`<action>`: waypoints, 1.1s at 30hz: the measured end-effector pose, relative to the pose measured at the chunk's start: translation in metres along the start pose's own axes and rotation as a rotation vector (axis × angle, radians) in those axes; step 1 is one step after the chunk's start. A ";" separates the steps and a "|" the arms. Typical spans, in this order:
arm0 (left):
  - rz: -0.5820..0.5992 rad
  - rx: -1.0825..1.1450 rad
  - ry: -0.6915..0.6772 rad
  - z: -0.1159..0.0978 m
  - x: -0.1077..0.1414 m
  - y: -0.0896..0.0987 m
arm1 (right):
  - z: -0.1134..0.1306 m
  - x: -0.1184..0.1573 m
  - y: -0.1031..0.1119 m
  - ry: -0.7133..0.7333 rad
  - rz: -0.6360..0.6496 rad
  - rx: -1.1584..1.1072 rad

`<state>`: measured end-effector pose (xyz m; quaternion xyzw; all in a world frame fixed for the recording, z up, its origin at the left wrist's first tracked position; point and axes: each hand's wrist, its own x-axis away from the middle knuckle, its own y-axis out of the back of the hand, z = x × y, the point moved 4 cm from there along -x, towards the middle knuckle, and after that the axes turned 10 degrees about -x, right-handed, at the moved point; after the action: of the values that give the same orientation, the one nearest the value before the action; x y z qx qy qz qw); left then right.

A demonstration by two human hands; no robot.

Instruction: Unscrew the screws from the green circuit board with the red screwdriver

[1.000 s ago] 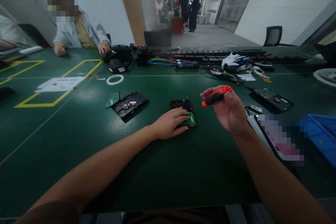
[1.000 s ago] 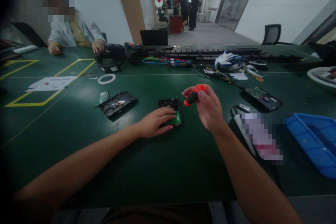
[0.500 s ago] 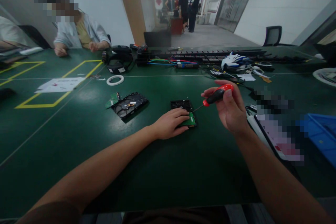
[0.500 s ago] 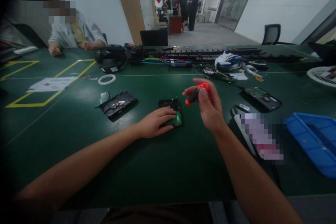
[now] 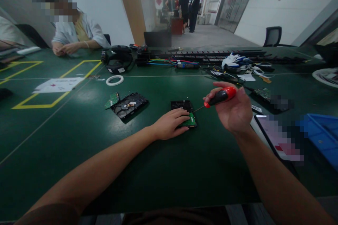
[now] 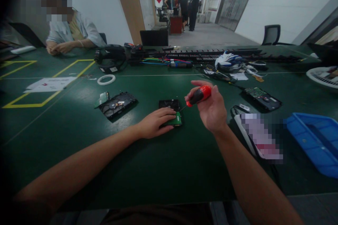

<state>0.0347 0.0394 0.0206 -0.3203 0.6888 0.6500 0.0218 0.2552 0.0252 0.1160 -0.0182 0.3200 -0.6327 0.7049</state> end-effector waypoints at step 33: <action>-0.012 -0.012 -0.006 -0.002 0.000 0.001 | -0.001 -0.004 0.005 -0.051 0.000 -0.034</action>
<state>0.0352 0.0380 0.0220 -0.3225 0.6828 0.6550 0.0259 0.2591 0.0296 0.1151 -0.0464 0.3128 -0.6265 0.7124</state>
